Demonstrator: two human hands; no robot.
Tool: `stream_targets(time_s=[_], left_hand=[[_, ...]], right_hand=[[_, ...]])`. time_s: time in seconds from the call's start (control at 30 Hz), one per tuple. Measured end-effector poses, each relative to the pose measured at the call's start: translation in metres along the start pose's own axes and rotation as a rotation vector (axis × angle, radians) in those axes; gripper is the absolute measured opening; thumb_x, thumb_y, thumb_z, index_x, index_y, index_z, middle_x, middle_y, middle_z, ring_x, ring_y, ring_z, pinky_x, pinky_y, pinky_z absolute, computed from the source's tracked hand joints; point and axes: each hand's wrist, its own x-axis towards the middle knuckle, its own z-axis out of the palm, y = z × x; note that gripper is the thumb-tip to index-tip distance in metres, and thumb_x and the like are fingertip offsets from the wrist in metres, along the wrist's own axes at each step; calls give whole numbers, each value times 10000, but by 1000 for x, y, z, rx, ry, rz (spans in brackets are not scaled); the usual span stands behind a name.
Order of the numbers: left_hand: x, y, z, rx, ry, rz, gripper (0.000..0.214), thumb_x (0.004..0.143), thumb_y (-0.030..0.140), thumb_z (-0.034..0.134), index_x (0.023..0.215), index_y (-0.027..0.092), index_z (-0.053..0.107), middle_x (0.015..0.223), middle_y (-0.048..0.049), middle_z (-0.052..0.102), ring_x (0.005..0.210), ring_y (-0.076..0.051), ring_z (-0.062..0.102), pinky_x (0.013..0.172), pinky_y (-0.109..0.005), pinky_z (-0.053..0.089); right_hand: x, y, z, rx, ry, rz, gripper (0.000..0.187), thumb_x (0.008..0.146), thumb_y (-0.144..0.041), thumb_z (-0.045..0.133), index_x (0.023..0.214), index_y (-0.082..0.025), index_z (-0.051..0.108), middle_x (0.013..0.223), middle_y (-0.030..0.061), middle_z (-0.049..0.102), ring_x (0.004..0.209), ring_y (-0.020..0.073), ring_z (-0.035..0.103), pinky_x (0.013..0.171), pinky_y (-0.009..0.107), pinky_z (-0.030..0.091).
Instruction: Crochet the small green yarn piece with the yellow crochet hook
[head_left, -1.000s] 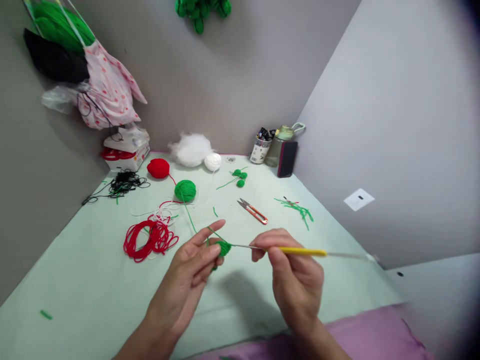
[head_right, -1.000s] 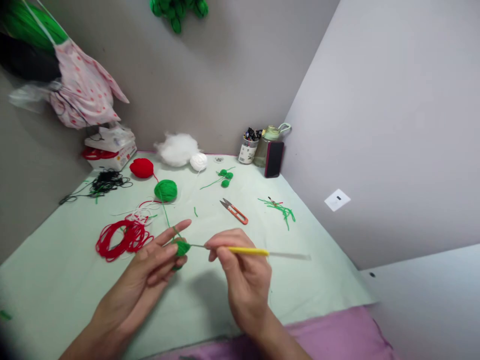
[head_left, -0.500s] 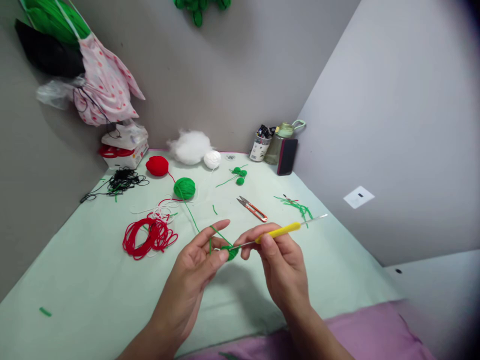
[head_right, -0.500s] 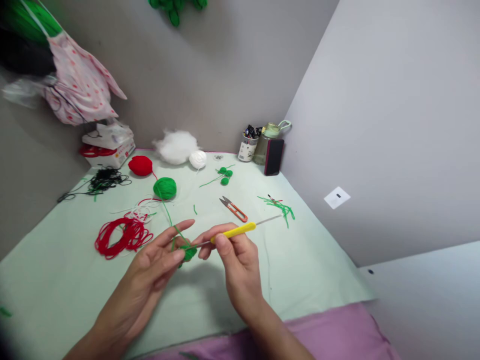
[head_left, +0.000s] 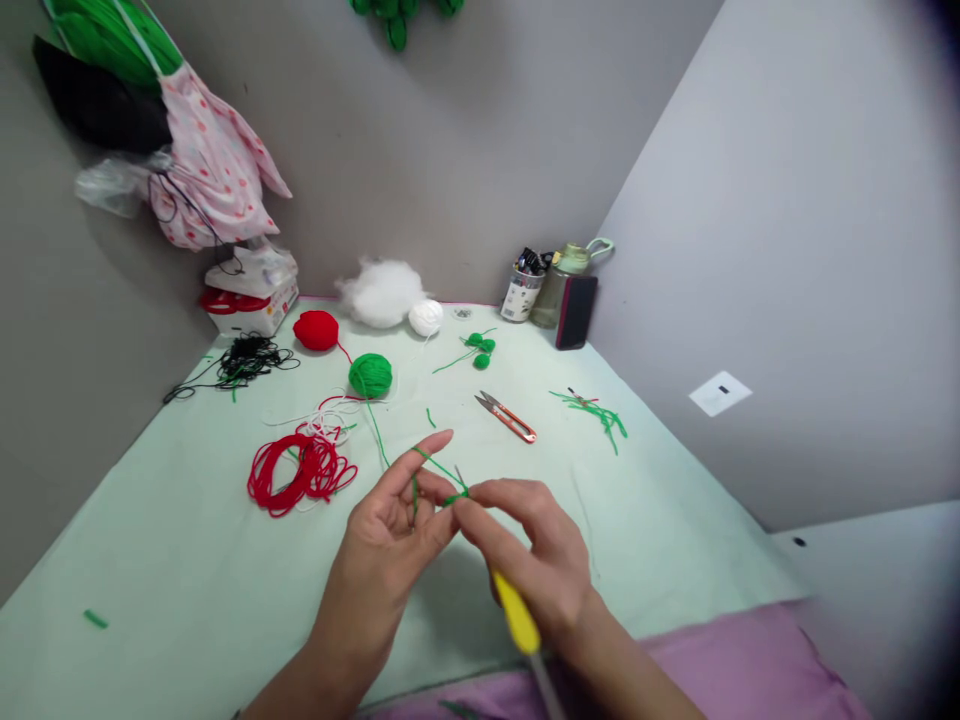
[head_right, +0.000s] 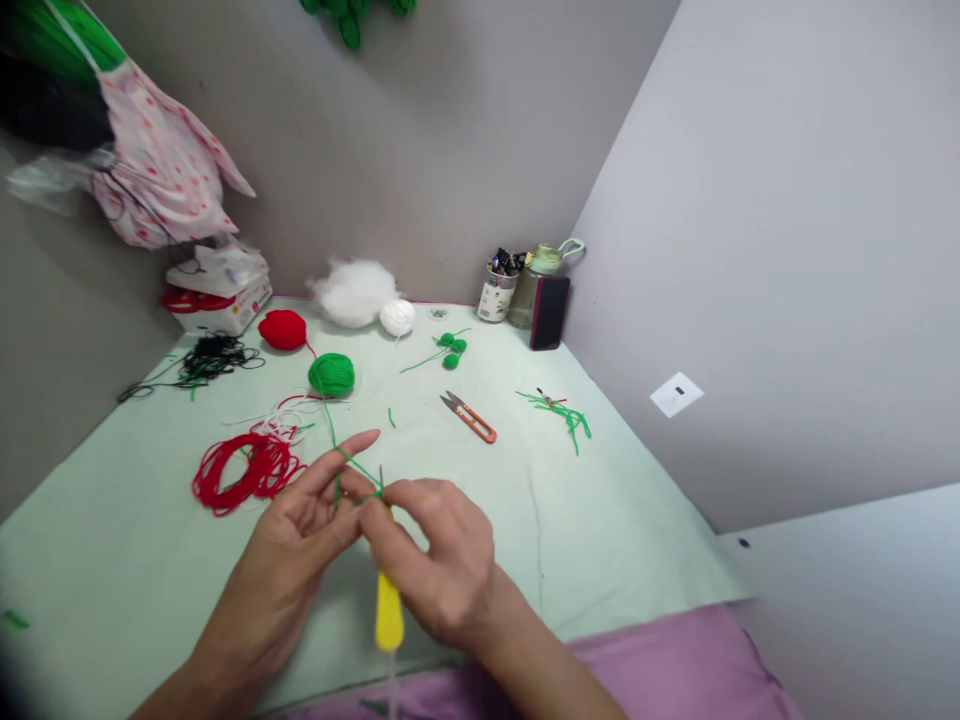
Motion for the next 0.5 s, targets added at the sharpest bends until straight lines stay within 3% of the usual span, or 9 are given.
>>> stream_targets(time_s=[0.07,0.1,0.17,0.23,0.3,0.37,0.5], left_hand=[[1,3,1,-119,-60,-140,579,778,327,940,1327,259,768,784,34,634,714,-108,549,786,-230,489],[2,5,1,-168,-81,-197,560,784,320,936,1315,235,778,693,59,576,632,-86,495,785,-235,493],[5,9,0,-220,-96,-234,512,786,289,935,1274,205,803,586,107,462,513,-43,325,786,-236,499],[7,12,-2,-210,-92,-186,491,790,266,931,1263,222,810,632,99,513,501,-28,269,770,-212,489],[7,12,-2,-153,-101,-144,471,799,263,922,1257,252,811,779,54,621,572,-37,401,761,-190,475],[6,9,-1,-92,-92,-94,443,810,275,913,1242,268,815,865,24,656,740,-82,548,802,-189,477],[4,0,4,-60,-17,-4,476,776,296,948,1233,274,815,901,5,672,914,-140,605,862,-214,491]], right_hand=[[-1,0,1,-16,25,-10,301,1008,-102,610,1222,-265,745,1000,93,800,887,233,768,757,353,661],[-1,-1,0,41,62,49,284,1018,-105,603,1200,-259,757,976,89,794,883,228,763,750,350,656],[2,-2,-1,243,171,251,238,1051,-145,579,1138,-248,775,913,71,770,822,206,739,702,336,636],[8,-2,-1,490,257,429,215,1072,-216,575,1051,-243,787,857,50,743,729,180,701,657,330,615],[14,0,-1,633,254,506,209,1063,-290,616,981,-228,798,851,51,746,699,169,682,638,322,604],[17,1,1,641,205,518,216,1051,-327,643,965,-219,810,859,58,767,695,166,685,622,308,602],[11,-3,3,393,150,384,193,1043,-193,634,1091,-244,813,910,58,791,763,173,731,672,299,629]])
